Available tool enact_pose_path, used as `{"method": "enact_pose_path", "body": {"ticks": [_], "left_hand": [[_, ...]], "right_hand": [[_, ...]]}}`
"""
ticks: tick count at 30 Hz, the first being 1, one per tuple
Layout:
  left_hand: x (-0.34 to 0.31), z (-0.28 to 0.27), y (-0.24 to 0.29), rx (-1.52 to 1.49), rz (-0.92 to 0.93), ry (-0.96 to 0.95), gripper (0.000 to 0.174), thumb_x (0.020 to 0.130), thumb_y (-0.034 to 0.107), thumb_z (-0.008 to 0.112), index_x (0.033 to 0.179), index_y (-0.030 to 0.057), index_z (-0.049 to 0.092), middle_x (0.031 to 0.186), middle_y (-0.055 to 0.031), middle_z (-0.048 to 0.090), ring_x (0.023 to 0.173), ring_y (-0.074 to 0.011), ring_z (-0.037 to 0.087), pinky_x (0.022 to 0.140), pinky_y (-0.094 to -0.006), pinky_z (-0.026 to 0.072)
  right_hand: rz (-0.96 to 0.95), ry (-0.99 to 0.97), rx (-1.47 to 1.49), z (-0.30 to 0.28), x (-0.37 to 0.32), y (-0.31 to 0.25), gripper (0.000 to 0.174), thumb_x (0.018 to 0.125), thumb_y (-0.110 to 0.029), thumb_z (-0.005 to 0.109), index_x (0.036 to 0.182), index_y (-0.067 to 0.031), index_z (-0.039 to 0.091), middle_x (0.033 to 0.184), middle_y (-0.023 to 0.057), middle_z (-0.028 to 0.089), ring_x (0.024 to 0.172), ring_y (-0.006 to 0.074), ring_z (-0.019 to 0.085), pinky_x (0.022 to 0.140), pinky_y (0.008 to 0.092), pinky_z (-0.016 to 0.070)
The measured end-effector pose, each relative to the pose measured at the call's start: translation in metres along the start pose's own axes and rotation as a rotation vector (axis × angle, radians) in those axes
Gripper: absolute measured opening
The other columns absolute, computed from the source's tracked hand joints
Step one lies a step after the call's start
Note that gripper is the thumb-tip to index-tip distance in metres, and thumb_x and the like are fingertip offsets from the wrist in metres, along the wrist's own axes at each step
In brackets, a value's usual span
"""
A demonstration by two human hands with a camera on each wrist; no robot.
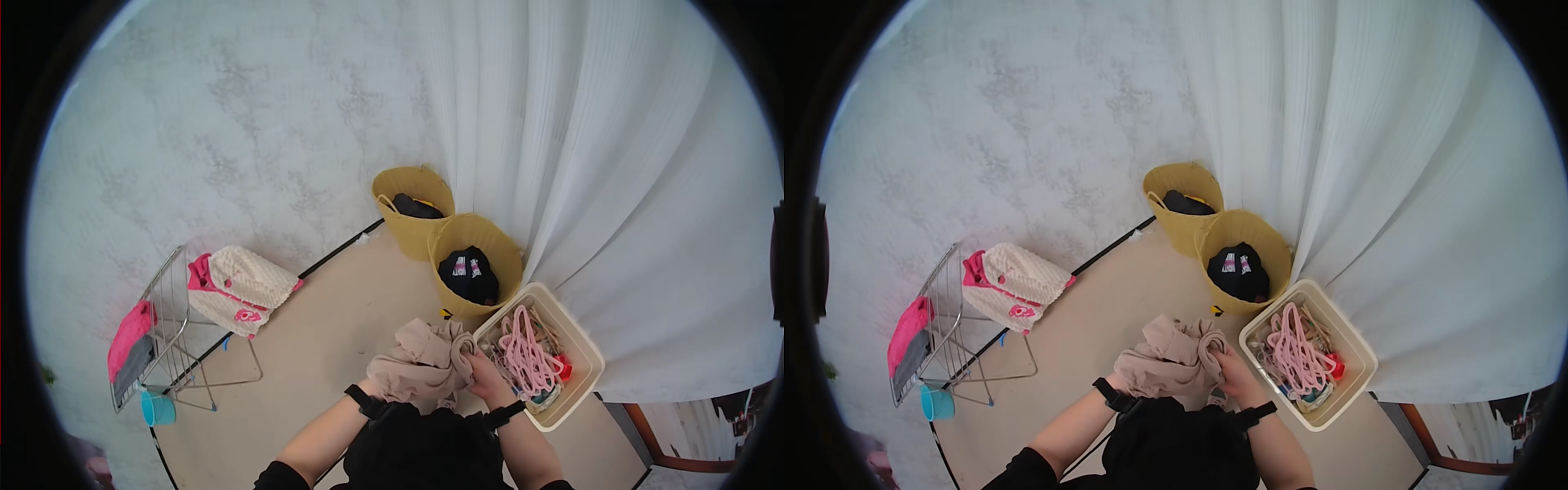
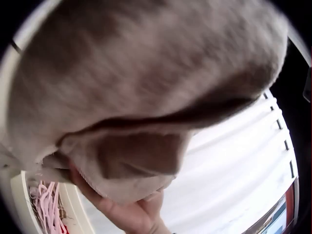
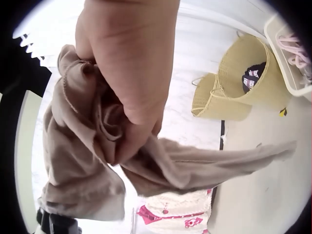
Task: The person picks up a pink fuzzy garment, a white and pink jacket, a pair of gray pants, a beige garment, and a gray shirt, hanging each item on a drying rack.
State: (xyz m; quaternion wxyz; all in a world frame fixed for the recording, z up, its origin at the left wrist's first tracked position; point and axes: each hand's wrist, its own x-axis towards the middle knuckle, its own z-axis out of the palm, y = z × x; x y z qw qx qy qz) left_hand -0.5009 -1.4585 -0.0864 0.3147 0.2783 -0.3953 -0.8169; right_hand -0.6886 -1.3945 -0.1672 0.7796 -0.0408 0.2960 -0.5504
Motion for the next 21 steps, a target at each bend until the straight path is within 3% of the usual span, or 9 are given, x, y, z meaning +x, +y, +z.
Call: {"method": "enact_pose_path", "body": {"ticks": [5, 8, 11, 13, 14, 16, 18, 20, 21], "left_hand": [[0.104, -0.06, -0.027, 0.022, -0.217, -0.099, 0.04, 0.094, 0.023, 0.055, 0.132, 0.013, 0.046, 0.124, -0.0028, 0.053, 0.111, -0.0156, 0.053, 0.101, -0.0293, 0.0407], [0.18, -0.114, -0.049, 0.007, -0.37, -0.175, 0.043, 0.093, 0.023, 0.057, 0.133, 0.014, 0.047, 0.125, -0.0033, 0.054, 0.111, -0.0172, 0.054, 0.101, -0.0298, 0.0407], [0.267, -0.164, -0.081, -0.02, -0.47, -0.268, 0.044, 0.092, 0.023, 0.058, 0.134, 0.0146, 0.047, 0.126, -0.0037, 0.054, 0.11, -0.0183, 0.055, 0.101, -0.0301, 0.0407], [0.327, -0.184, -0.11, 0.962, 0.147, -0.592, 0.04, 0.089, 0.033, 0.06, 0.123, 0.0128, 0.06, 0.116, -0.0063, 0.061, 0.102, -0.0223, 0.058, 0.094, -0.0318, 0.0456], [0.353, -0.188, -0.125, 0.939, 0.122, -0.597, 0.04, 0.089, 0.033, 0.06, 0.123, 0.0128, 0.06, 0.116, -0.0063, 0.061, 0.102, -0.0223, 0.058, 0.094, -0.0318, 0.0456], [0.399, -0.192, -0.148, 0.424, -0.219, -0.389, 0.032, 0.088, 0.036, 0.057, 0.11, 0.0146, 0.068, 0.109, -0.0079, 0.063, 0.099, -0.0245, 0.059, 0.086, -0.0323, 0.0498], [0.437, -0.224, -0.187, 0.523, -0.287, -0.399, 0.032, 0.09, 0.034, 0.055, 0.114, 0.0164, 0.066, 0.109, -0.0081, 0.063, 0.1, -0.0232, 0.059, 0.089, -0.0323, 0.0477], [0.465, -0.235, -0.208, 0.633, -0.335, -0.436, 0.031, 0.092, 0.032, 0.052, 0.117, 0.0182, 0.064, 0.108, -0.0083, 0.064, 0.1, -0.022, 0.059, 0.092, -0.0323, 0.0455], [0.471, -0.227, -0.21, 0.224, -0.59, -0.153, 0.034, 0.095, 0.028, 0.047, 0.125, 0.0134, 0.055, 0.118, -0.0099, 0.058, 0.11, -0.0224, 0.055, 0.1, -0.0353, 0.0397]], "right_hand": [[-0.215, 0.242, -0.108, -0.023, 0.064, -0.039, 0.032, 0.093, -0.007, 0.056, 0.124, -0.0044, 0.052, 0.115, 0.0096, 0.064, 0.103, 0.0222, 0.063, 0.086, 0.0357, 0.0537], [-0.249, 0.368, 0.148, -0.044, 0.102, -0.067, 0.029, 0.093, -0.003, 0.053, 0.122, -0.0046, 0.055, 0.116, 0.0085, 0.062, 0.106, 0.0199, 0.061, 0.089, 0.0355, 0.0524], [-0.375, 0.46, 0.394, -0.085, 0.151, -0.087, 0.034, 0.092, -0.006, 0.055, 0.125, -0.0057, 0.051, 0.116, 0.0106, 0.061, 0.104, 0.0229, 0.062, 0.089, 0.0385, 0.0522], [-0.435, 0.527, 0.377, -0.108, 0.186, -0.104, 0.034, 0.091, -0.005, 0.056, 0.125, -0.0056, 0.051, 0.114, 0.0102, 0.061, 0.103, 0.0223, 0.062, 0.088, 0.0375, 0.0523], [-0.483, 0.564, 0.349, -0.12, 0.199, -0.11, 0.034, 0.09, -0.004, 0.057, 0.124, -0.0056, 0.052, 0.113, 0.0098, 0.062, 0.101, 0.0216, 0.062, 0.086, 0.0365, 0.0524], [-0.461, 0.707, 0.208, -0.153, 0.228, -0.116, 0.036, 0.09, -0.005, 0.058, 0.125, -0.0056, 0.051, 0.116, 0.0091, 0.061, 0.103, 0.0222, 0.061, 0.089, 0.0396, 0.0511], [-0.438, 0.831, 0.08, -0.187, 0.259, -0.109, 0.038, 0.089, -0.006, 0.058, 0.126, -0.0057, 0.05, 0.118, 0.0084, 0.059, 0.105, 0.0228, 0.06, 0.092, 0.0428, 0.0498], [-0.525, 0.981, 0.082, -0.222, 0.29, -0.1, 0.042, 0.085, -0.001, 0.064, 0.124, -0.0056, 0.051, 0.108, 0.0074, 0.063, 0.096, 0.0173, 0.062, 0.082, 0.0287, 0.0509], [-0.521, 1.002, 0.1, -0.234, 0.3, -0.095, 0.042, 0.085, -0.001, 0.064, 0.124, -0.0056, 0.051, 0.108, 0.0074, 0.063, 0.096, 0.0173, 0.062, 0.082, 0.0287, 0.0509]]}}
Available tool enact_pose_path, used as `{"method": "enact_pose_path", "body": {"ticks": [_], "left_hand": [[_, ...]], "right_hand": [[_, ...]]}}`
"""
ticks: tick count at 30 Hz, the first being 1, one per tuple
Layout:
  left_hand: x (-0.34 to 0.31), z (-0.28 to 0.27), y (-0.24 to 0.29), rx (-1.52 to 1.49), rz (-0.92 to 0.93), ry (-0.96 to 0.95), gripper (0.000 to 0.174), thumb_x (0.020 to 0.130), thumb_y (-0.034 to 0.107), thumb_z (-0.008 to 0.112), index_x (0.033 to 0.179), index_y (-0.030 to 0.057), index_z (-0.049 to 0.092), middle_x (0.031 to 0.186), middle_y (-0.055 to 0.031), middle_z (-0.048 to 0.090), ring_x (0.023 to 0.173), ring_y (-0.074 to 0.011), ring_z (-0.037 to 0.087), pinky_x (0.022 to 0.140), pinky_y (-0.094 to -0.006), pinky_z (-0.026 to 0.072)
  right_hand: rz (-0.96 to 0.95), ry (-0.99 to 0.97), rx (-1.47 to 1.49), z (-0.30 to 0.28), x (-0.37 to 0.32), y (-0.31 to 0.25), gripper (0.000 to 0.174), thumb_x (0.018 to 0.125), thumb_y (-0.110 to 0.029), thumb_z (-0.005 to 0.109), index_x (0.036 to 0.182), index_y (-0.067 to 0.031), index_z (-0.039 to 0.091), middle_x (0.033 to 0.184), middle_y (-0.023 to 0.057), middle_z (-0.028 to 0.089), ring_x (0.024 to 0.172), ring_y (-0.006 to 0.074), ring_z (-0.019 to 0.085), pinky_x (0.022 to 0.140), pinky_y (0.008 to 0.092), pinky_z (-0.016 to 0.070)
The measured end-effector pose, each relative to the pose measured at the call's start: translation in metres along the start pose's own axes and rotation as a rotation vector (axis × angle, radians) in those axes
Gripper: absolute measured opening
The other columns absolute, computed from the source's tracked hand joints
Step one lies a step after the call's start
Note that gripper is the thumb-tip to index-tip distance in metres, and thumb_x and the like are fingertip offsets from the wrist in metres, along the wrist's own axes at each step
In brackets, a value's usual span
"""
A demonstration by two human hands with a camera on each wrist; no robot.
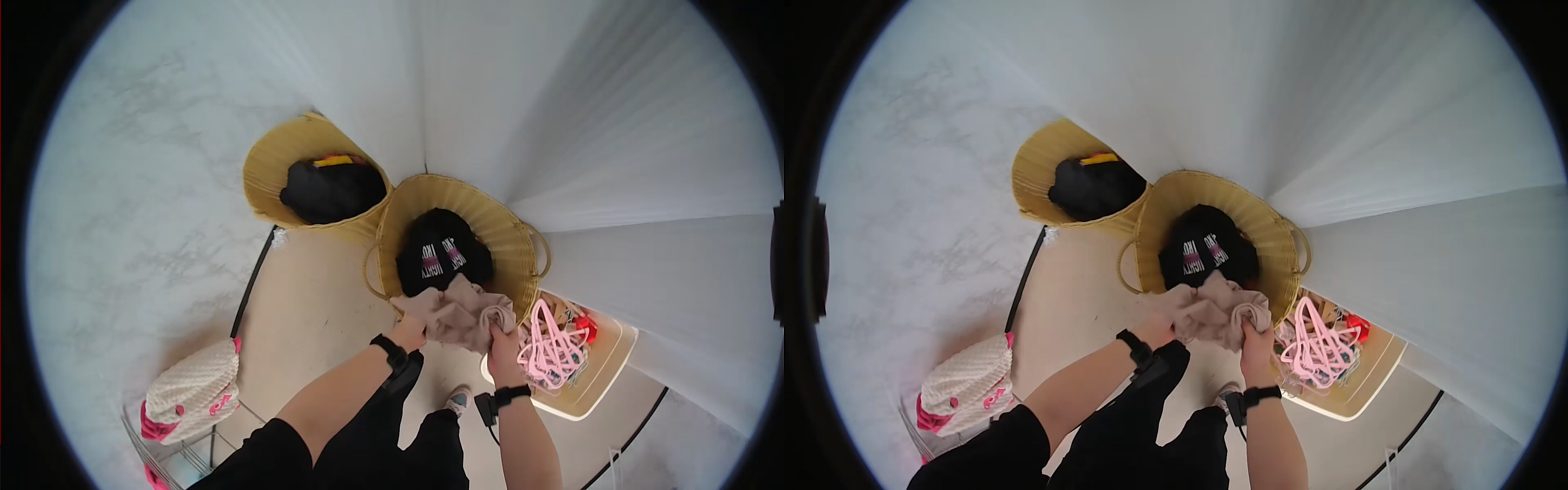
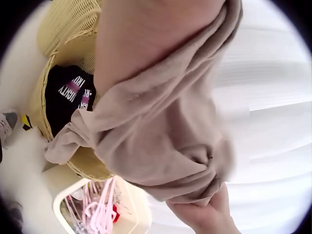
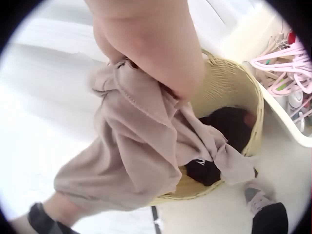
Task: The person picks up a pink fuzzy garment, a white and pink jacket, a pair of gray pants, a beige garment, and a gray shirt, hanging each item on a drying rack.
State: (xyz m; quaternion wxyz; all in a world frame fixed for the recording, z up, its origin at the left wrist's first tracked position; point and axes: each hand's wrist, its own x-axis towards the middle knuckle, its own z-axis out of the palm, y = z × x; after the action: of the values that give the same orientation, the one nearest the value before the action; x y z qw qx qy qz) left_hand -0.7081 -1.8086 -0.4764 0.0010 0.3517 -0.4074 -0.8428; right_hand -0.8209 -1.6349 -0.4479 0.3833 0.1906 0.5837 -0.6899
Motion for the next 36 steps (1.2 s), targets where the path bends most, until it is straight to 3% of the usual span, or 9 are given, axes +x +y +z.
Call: {"method": "enact_pose_path", "body": {"ticks": [1, 4, 11, 13, 21, 25, 29, 33, 36], "left_hand": [[0.005, 0.009, 0.004, -0.479, -0.228, 0.134, 0.037, 0.098, 0.024, 0.041, 0.132, 0.0086, 0.046, 0.129, -0.0116, 0.052, 0.12, -0.0228, 0.05, 0.107, -0.0384, 0.0339], [0.014, 0.031, 0.009, -0.265, -0.435, 0.434, 0.04, 0.097, 0.026, 0.043, 0.136, 0.0132, 0.043, 0.127, -0.0104, 0.054, 0.118, -0.0258, 0.051, 0.108, -0.0439, 0.0311], [-0.03, 0.021, -0.006, 0.17, -0.511, 0.121, 0.043, 0.095, 0.027, 0.047, 0.137, 0.0175, 0.043, 0.125, -0.0057, 0.056, 0.111, -0.0236, 0.055, 0.098, -0.0378, 0.0378], [-0.04, 0.01, -0.026, 0.278, -0.546, 0.158, 0.047, 0.085, 0.024, 0.061, 0.13, 0.0134, 0.05, 0.11, -0.0042, 0.06, 0.098, -0.02, 0.058, 0.084, -0.0353, 0.0448], [-0.038, 0.03, -0.09, 0.647, -0.628, 0.139, 0.048, 0.075, 0.023, 0.073, 0.117, 0.011, 0.054, 0.102, -0.0027, 0.059, 0.095, -0.0181, 0.055, 0.081, -0.0352, 0.0446], [-0.028, 0.024, -0.136, 0.242, -0.558, 0.281, 0.045, 0.081, 0.029, 0.071, 0.118, 0.0121, 0.052, 0.104, -0.0002, 0.059, 0.099, -0.016, 0.054, 0.086, -0.0348, 0.0421], [-0.043, 0.031, -0.114, 0.207, -0.473, 0.181, 0.038, 0.087, 0.025, 0.064, 0.121, 0.0111, 0.052, 0.107, 0.0007, 0.06, 0.1, -0.013, 0.055, 0.088, -0.0318, 0.0437], [-0.042, 0.064, -0.032, -0.044, -0.379, 0.055, 0.033, 0.09, 0.016, 0.058, 0.12, 0.006, 0.051, 0.113, -0.0043, 0.06, 0.104, -0.0153, 0.059, 0.089, -0.0317, 0.0468], [-0.024, 0.07, -0.008, 0.24, -0.258, 0.101, 0.037, 0.087, 0.009, 0.057, 0.122, 0.0032, 0.047, 0.112, -0.0083, 0.059, 0.097, -0.0167, 0.06, 0.083, -0.031, 0.0489]], "right_hand": [[0.064, 0.082, -0.137, -0.002, 0.009, 0.011, 0.046, 0.082, -0.004, 0.066, 0.125, -0.0049, 0.05, 0.111, 0.0086, 0.062, 0.097, 0.0184, 0.062, 0.083, 0.0291, 0.0505], [0.092, 0.168, -0.465, -0.016, 0.018, 0.054, 0.055, 0.079, -0.01, 0.07, 0.129, -0.0047, 0.046, 0.114, 0.0092, 0.058, 0.098, 0.0204, 0.059, 0.079, 0.0299, 0.0485], [-0.034, 0.17, -0.692, -0.033, -0.05, 0.093, 0.051, 0.078, -0.013, 0.069, 0.124, -0.0022, 0.05, 0.115, 0.0115, 0.055, 0.09, 0.0219, 0.059, 0.078, 0.0317, 0.0494], [0.042, 0.212, -0.742, -0.068, -0.06, 0.125, 0.043, 0.08, -0.012, 0.067, 0.118, -0.0022, 0.052, 0.109, 0.0093, 0.058, 0.086, 0.0201, 0.06, 0.071, 0.0318, 0.0509], [0.313, 0.43, -0.059, -0.112, -0.178, 0.133, 0.026, 0.088, -0.014, 0.058, 0.113, -0.0069, 0.056, 0.097, 0.0041, 0.06, 0.083, 0.0157, 0.06, 0.066, 0.0301, 0.0506], [0.314, 0.371, 0.099, -0.106, -0.214, 0.157, 0.024, 0.089, -0.015, 0.058, 0.112, -0.0078, 0.057, 0.097, 0.0035, 0.06, 0.083, 0.0148, 0.06, 0.066, 0.0286, 0.0497], [0.391, 0.248, 0.015, -0.076, -0.178, 0.169, 0.027, 0.088, -0.016, 0.06, 0.114, -0.0083, 0.055, 0.098, 0.0027, 0.06, 0.083, 0.014, 0.061, 0.068, 0.0281, 0.0494], [0.191, 0.146, 0.092, -0.015, -0.121, 0.097, 0.039, 0.088, -0.017, 0.061, 0.123, -0.0082, 0.046, 0.098, 0.0035, 0.06, 0.081, 0.0123, 0.061, 0.067, 0.0252, 0.0493], [0.139, 0.022, 0.14, 0.006, -0.075, 0.058, 0.038, 0.088, -0.016, 0.059, 0.122, -0.0069, 0.046, 0.096, 0.0025, 0.059, 0.079, 0.0121, 0.06, 0.064, 0.0249, 0.048]]}}
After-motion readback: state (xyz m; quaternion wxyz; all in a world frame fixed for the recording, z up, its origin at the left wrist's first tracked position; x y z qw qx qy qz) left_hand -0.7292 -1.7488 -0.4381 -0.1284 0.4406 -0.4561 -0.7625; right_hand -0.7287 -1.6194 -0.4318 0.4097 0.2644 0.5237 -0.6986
